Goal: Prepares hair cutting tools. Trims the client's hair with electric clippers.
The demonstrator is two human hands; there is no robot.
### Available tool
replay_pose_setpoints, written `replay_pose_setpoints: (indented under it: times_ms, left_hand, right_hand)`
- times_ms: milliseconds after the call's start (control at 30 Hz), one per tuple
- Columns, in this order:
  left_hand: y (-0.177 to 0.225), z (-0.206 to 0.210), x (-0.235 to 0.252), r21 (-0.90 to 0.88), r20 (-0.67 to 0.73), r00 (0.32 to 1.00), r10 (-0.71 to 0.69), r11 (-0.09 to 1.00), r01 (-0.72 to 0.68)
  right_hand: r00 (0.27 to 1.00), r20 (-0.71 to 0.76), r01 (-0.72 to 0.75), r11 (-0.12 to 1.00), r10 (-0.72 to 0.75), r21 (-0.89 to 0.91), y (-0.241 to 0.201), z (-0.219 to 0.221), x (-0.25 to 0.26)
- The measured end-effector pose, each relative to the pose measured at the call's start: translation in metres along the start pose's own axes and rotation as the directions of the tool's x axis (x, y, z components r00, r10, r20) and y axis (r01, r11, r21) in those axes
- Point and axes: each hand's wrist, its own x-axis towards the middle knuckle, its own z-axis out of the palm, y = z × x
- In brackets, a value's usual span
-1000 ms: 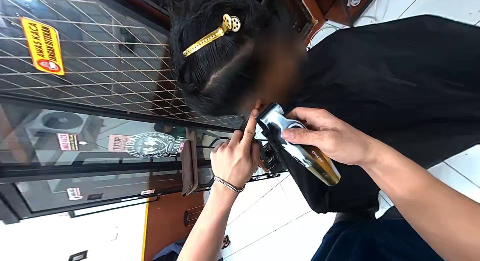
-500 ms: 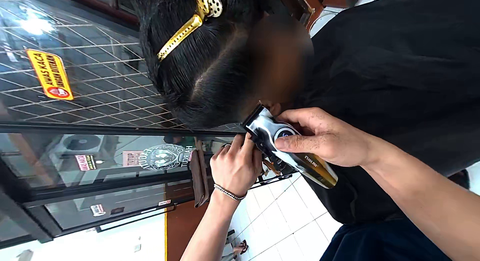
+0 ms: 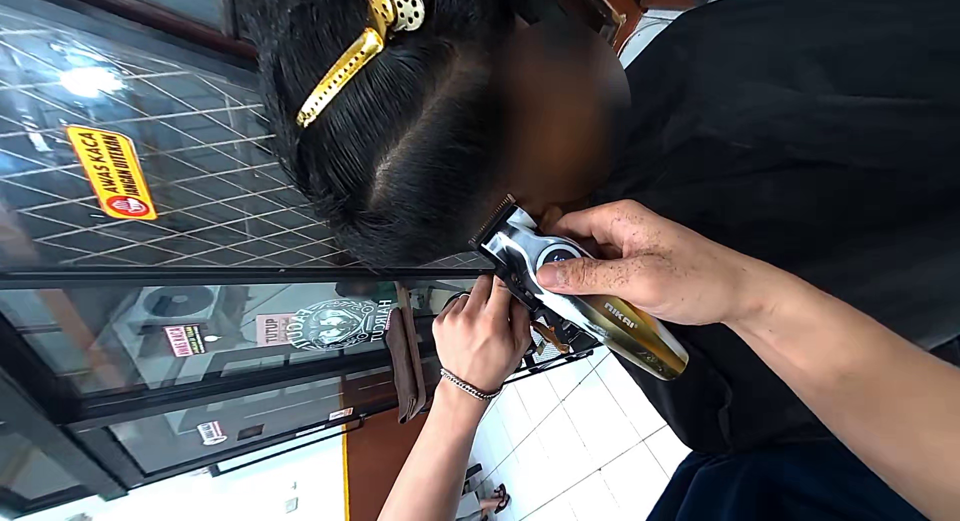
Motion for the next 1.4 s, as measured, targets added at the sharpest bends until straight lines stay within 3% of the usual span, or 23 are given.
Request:
replay_pose_setpoints:
  times_ms: [1100,1233,1400]
  left_hand:
    - [-0.0015,0.0041,0.0027,0.007,0.009,1.000,0.023,1.000,-0.023]
    - [0.0003,0.0026,0.0037,0.007,0.029,1.000,0.007,1.000,-0.008]
    - [-0.0007,0.0041,0.0028,0.013,0.013,1.000,0.025,1.000,-0.025]
  right_hand:
    - [0.995,-0.017,0.094,0.996,-0.094,-0.013,0.0040,-0.0038,0.0038]
    - [0.999,-0.013,0.041,0.999,-0.041,-0.014,0.0082,-0.0068,0.0023]
    - [0.994,-0.013,0.113,0.993,-0.113,0.021,0.0023,-0.0037,0.0045]
